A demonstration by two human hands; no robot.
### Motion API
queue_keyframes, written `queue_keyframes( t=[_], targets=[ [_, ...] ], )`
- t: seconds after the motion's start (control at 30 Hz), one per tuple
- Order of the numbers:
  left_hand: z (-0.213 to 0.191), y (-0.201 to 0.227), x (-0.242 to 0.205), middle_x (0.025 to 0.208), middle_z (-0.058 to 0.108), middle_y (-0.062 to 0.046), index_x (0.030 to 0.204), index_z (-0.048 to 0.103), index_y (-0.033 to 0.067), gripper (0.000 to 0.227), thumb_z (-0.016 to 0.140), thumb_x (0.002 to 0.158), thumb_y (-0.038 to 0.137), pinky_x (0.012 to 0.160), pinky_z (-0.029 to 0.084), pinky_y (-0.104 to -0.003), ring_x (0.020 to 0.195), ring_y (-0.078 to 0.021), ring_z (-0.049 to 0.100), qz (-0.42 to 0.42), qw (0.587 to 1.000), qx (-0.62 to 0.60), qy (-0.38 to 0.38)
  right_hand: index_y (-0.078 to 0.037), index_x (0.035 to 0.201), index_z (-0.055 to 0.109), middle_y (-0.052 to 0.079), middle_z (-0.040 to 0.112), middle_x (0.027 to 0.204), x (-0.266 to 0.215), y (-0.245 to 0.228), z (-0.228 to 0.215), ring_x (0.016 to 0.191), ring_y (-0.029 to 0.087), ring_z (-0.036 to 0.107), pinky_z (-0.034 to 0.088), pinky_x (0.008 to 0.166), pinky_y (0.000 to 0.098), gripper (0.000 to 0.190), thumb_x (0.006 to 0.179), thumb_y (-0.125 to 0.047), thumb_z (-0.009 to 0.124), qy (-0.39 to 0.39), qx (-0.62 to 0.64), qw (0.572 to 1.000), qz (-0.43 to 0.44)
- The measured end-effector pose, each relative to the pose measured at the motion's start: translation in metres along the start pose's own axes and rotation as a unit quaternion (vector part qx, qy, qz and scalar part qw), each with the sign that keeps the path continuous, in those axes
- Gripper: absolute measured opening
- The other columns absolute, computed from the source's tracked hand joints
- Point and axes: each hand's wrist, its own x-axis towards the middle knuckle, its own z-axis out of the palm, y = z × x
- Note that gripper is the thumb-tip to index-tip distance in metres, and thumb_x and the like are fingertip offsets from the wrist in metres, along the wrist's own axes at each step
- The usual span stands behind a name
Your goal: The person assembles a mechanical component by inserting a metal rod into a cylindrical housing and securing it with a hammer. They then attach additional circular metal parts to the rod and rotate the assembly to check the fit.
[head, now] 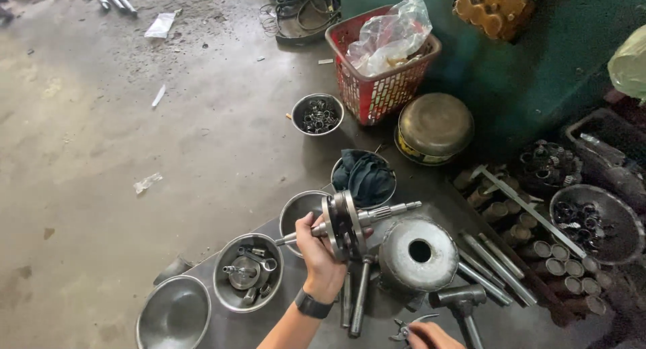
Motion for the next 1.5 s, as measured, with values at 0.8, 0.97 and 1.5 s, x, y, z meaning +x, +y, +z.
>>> queue_keyframes(
  t=[0.8, 0.97, 1.5],
  targets=[
    [-0.015, -0.028, -0.035, 0.118, 0.069, -0.021, 0.121, 0.064, -0.0045, 0.073, 0.033, 0.089, 0.053, 0.095, 0.057, -0.049, 0.108, -0.0367, 0.069, -0.167, 0.978, -0.111, -0.064, -0.002, 0.158, 0.022, 0.019, 0.049, 0.152, 0.11, -0.217, -0.03, 0.137, 0.029, 0.053, 0.05, 0.103, 0.0428, 0.089, 0.079, 0.012, 0.063, -0.009, 0.313, 0.946, 0.089],
    [-0.02, -0.035, -0.031, 0.13, 0.067, -0.023, 0.122, 0.059, -0.005, 0.055, 0.04, 0.092, 0.037, 0.101, 0.052, -0.043, 0.113, -0.0314, 0.066, 0.046, 0.995, 0.043, -0.079, -0.013, 0.163, 0.015, 0.022, 0.064, 0.141, 0.074, -0.206, -0.033, 0.119, 0.03, 0.069, 0.051, 0.104, 0.0432, 0.113, 0.072, -0.003, 0.082, -0.159, 0.34, 0.913, 0.159],
    [-0.02, -0.065, -0.046, 0.124, 0.065, -0.026, 0.129, 0.055, -0.0058, 0.065, 0.042, 0.091, 0.045, 0.099, 0.052, -0.058, 0.118, -0.0454, 0.063, -0.341, 0.908, -0.036, -0.241, 0.004, 0.104, 0.081, 0.008, 0.079, 0.086, 0.195, -0.298, -0.14, 0.069, 0.01, 0.065, 0.05, 0.058, 0.0264, 0.026, 0.086, -0.015, 0.076, -0.106, 0.227, 0.947, 0.2]
  ],
)
